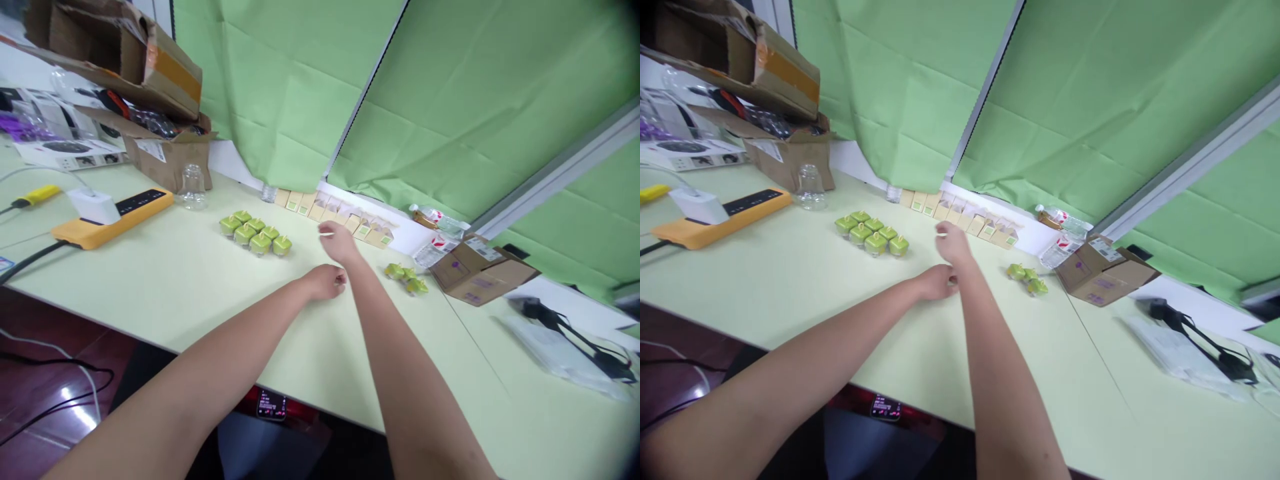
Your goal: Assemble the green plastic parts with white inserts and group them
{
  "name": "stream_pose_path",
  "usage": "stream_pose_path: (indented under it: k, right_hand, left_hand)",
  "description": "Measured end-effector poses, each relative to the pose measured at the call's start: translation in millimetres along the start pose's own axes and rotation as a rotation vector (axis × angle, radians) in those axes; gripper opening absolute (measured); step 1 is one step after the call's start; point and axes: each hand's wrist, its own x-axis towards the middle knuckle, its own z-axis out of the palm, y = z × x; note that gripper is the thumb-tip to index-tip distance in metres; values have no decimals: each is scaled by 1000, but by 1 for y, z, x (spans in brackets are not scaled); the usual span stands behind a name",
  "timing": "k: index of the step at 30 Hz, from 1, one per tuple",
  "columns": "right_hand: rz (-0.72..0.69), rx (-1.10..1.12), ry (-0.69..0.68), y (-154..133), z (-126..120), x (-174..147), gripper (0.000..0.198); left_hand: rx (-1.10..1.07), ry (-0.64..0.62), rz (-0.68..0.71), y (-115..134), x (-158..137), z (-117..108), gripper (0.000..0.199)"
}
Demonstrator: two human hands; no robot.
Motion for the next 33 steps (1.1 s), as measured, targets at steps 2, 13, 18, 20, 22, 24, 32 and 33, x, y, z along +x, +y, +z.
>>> stream_pose_path:
  k: [2,13,18,20,22,24,32,33]
  right_hand:
    - [101,-212,160,41,-34,-11,40]
    - [296,-604,470,178,-58,-85,43]
    - [387,-570,515,176,-61,-81,46]
    - [406,-539,444,175,-61,-82,45]
    - [421,-513,458,171,-61,-84,44]
    - [429,-497,498,161,-63,-85,42]
    - [174,5,108,72,-50,-96,15]
    - [111,65,52,62,-44,-98,13]
  left_hand:
    - [18,-9,32,1,0,0,17]
    - [-31,26,-20,-2,3,3,19]
    - [-38,27,-22,0,0,2,18]
    - [-45,25,-17,0,0,2,18]
    - [-48,20,-12,0,0,2,18]
    - [-38,26,-16,0,0,1,18]
    - [-74,231,-27,-5,-2,-4,87]
    - [-106,180,-23,-4,-4,-5,90]
